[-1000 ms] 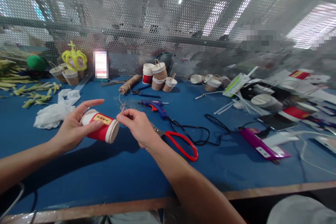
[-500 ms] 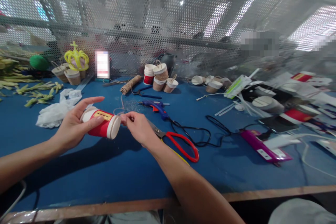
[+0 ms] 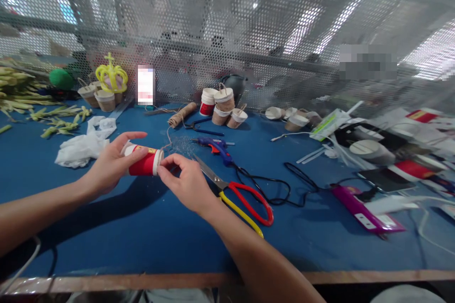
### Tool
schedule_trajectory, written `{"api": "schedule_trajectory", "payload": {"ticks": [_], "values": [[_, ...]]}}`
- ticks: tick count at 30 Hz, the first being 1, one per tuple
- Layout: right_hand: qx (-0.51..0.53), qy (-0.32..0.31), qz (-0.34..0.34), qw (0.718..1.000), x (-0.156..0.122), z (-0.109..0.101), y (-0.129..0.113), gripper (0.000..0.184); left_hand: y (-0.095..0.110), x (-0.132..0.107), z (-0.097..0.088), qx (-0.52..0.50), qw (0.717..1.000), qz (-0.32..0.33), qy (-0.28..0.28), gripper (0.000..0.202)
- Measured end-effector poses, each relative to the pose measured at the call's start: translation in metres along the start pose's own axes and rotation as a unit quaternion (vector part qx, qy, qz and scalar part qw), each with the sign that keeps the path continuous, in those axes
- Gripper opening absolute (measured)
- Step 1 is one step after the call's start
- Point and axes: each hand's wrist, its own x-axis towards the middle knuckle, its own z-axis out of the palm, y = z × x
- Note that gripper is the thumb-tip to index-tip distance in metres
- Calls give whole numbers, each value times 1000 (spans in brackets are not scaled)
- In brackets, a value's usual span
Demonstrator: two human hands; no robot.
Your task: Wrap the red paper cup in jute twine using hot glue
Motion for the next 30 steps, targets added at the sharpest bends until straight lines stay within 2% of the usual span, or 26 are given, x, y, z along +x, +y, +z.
{"api": "schedule_trajectory", "payload": {"ticks": [8, 13, 16, 19, 22, 24, 27, 30], "values": [[-11, -3, 6, 1000, -1, 1, 2, 7, -1, -1, 0, 23, 1000, 10, -2, 49], [-26, 4, -27, 999, -1, 1, 3, 7, 0, -1, 0, -25, 999, -1, -23, 50], [-65, 26, -88, 994, -1, 2, 5, 6, 7, 2, -4, -95, 993, -32, -61, 51], [-124, 54, -196, 971, -2, 1, 7, 6, 14, 6, -9, -132, 983, -76, -99, 47], [-154, 59, -262, 951, -2, -2, 6, 6, 15, 8, -13, -137, 983, -59, -111, 45], [-130, 65, -238, 960, -1, -5, 6, 7, 15, 7, -13, -127, 987, -15, -98, 41], [-57, 104, -129, 984, 1, -9, 6, 16, 15, 2, -13, -91, 991, 44, -86, 37], [-8, 124, -53, 991, 4, -11, 8, 25, 16, -4, -11, -35, 992, 77, -98, 35]]}}
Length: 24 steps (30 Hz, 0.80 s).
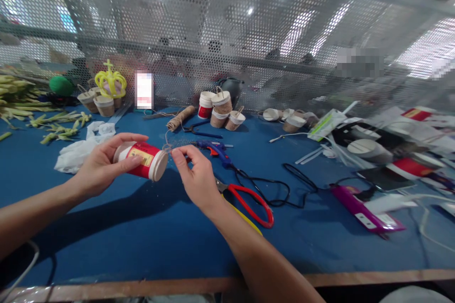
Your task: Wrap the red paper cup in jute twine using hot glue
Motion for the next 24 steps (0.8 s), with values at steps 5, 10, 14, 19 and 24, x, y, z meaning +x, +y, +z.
{"api": "schedule_trajectory", "payload": {"ticks": [5, 10, 14, 19, 24], "values": [[134, -79, 64, 986, 1, 2, 2, 32, -1, -6, 5, 76, 996, 26, -29, 31], [333, -113, 174, 920, -1, 3, 0, 22, -5, -8, 6, 109, 992, 39, -57, 28], [363, -107, 187, 906, 0, 4, -2, 11, -7, -9, 7, 132, 988, 38, -68, 29], [337, -94, 176, 920, 0, 5, 0, 11, -8, -9, 8, 140, 988, 28, -63, 28], [315, -80, 178, 929, 0, 4, -2, 17, -8, -9, 8, 137, 988, 31, -61, 27]]}}
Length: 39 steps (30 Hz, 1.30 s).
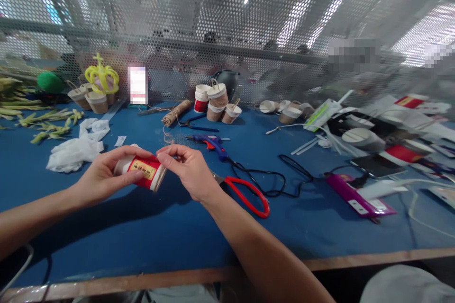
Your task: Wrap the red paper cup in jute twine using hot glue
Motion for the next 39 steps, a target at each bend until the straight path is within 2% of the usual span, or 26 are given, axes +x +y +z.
{"api": "schedule_trajectory", "payload": {"ticks": [7, 20, 23, 26, 31, 34, 39], "values": [[-10, 29, 5, 1000, 1, 0, 1, 23, -2, -2, -1, -6, 1000, 12, -8, 26], [-79, 7, 40, 996, 1, -2, -3, 27, -4, -4, 0, 33, 997, 71, 12, 22], [-103, 23, 75, 992, 0, -2, -4, 32, -8, -6, -1, 45, 996, 78, 21, 23], [-116, 4, 132, 984, 0, -2, -4, 37, -11, -8, -1, 75, 993, 94, 12, 25], [-10, -20, 197, 980, 3, -3, -1, 39, -14, -6, -2, 137, 978, 155, -12, 31], [20, -1, 195, 981, 4, -2, 1, 38, -13, -3, -1, 135, 983, 119, -25, 40], [-100, 0, 89, 991, -1, 1, 2, 33, -10, 3, -3, 30, 999, -13, -18, 41]]}}
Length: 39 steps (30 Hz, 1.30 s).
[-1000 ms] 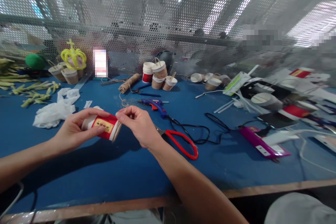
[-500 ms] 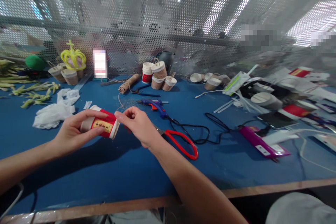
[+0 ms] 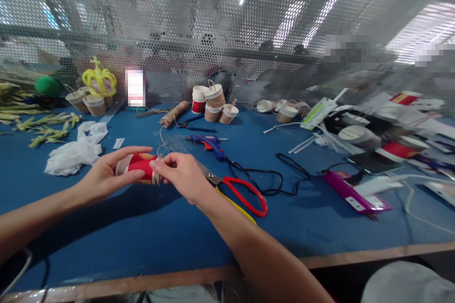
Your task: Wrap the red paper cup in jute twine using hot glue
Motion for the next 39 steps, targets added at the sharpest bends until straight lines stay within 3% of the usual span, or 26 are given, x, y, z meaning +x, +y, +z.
{"api": "schedule_trajectory", "payload": {"ticks": [3, 12, 18, 23, 28, 34, 39], "values": [[-53, -6, -14, 998, -2, 1, 1, 33, -2, 2, 0, -42, 999, -18, -25, 34], [-138, -26, 47, 989, 7, -1, 15, 32, -15, 7, 4, -5, 997, -57, -46, 27], [-113, -44, 75, 990, 11, -2, 17, 39, -19, 8, 5, -60, 994, -81, -30, 29], [-178, 37, -16, 983, 15, -7, 16, 34, -16, 8, 6, -112, 987, -116, -10, 32], [-164, -7, -68, 984, 13, -3, 14, 31, -20, 8, 6, -150, 983, -99, -25, 31], [-69, -54, -54, 995, 8, 4, 10, 39, -24, 8, 8, -154, 982, -104, -33, 29], [-85, -48, -49, 994, 11, 3, 13, 40, -25, 10, 7, -103, 986, -132, -18, 27]]}}
